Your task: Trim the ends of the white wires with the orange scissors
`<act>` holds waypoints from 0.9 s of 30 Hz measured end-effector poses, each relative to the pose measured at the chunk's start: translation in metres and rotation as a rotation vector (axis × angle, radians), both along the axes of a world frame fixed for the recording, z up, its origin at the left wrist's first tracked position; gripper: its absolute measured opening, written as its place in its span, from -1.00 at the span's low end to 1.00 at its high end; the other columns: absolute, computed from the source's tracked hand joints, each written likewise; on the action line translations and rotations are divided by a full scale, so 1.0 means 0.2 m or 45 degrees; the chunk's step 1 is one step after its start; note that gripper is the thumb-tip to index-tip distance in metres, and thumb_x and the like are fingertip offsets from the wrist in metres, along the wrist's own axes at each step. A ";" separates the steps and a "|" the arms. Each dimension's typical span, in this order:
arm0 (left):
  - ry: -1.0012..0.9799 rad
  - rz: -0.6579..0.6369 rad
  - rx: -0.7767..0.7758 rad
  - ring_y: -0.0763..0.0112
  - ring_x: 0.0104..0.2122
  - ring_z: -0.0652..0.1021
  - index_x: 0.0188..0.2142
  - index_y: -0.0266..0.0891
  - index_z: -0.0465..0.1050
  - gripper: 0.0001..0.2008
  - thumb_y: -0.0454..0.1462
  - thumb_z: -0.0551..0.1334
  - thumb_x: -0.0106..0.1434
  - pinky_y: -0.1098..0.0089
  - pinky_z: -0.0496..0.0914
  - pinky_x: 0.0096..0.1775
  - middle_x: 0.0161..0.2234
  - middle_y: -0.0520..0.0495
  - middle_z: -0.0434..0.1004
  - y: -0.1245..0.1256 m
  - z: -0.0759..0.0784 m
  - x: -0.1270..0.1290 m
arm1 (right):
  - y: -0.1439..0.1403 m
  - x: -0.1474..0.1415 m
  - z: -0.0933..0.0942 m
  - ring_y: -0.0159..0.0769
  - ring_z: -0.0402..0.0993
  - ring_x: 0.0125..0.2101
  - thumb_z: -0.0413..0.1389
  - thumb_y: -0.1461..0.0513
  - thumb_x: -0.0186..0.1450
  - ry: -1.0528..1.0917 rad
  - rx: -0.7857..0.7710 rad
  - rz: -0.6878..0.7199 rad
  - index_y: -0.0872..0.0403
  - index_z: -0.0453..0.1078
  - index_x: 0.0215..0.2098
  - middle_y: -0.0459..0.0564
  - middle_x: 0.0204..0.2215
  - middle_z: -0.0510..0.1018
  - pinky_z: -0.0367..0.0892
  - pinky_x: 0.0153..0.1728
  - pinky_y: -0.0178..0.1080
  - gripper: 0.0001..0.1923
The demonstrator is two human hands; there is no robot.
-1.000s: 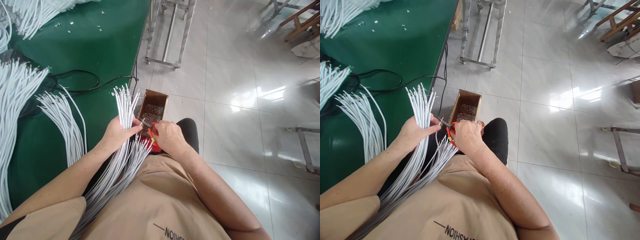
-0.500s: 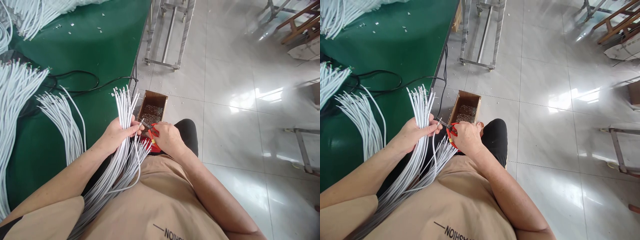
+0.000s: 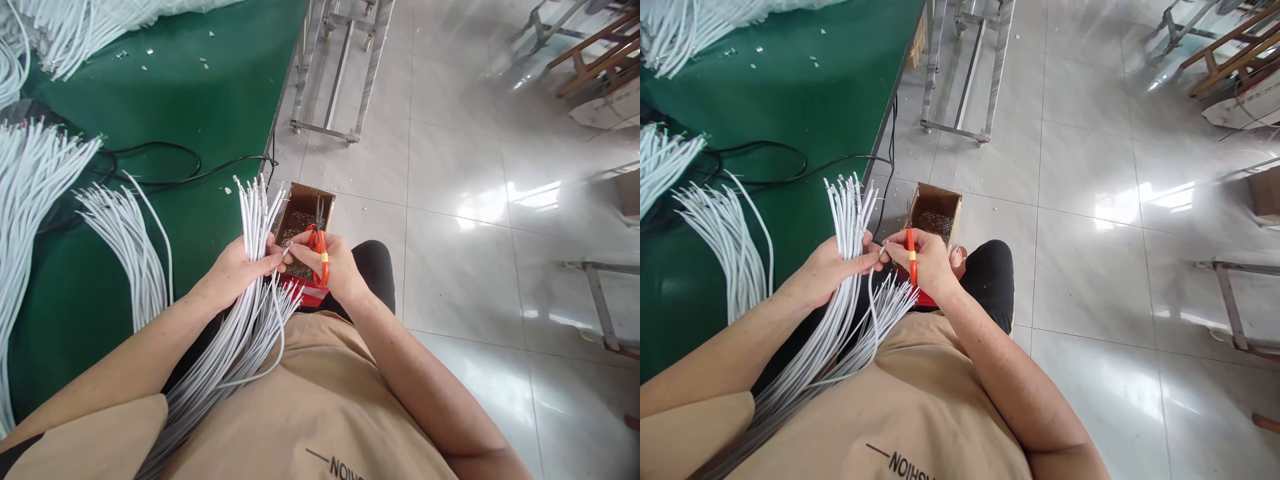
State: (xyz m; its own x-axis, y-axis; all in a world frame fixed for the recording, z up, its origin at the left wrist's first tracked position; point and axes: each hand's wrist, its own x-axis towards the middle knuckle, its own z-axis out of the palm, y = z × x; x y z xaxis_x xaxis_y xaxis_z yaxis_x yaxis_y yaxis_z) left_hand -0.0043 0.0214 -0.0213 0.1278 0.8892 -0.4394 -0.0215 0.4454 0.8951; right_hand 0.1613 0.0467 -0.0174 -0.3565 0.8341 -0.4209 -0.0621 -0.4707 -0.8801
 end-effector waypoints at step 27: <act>-0.020 0.064 -0.081 0.42 -0.43 0.54 -0.23 -0.26 0.27 -0.66 -0.23 0.36 0.08 0.42 0.32 -0.39 -0.43 0.00 0.52 0.00 0.02 0.01 | -0.02 -0.01 0.00 -0.43 0.36 -0.51 0.14 0.23 0.14 0.018 -0.026 -0.077 0.15 0.48 -0.39 -0.10 -0.57 0.48 0.29 -0.38 -0.31 -0.87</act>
State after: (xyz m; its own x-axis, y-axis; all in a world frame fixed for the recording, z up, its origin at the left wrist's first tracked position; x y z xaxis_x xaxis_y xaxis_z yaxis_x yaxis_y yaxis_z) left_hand -0.0018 0.0219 -0.0166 0.0907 0.8649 -0.4937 -0.0592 0.4996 0.8642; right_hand 0.1600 0.0427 -0.0170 -0.3121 0.8455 -0.4333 -0.1035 -0.4836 -0.8692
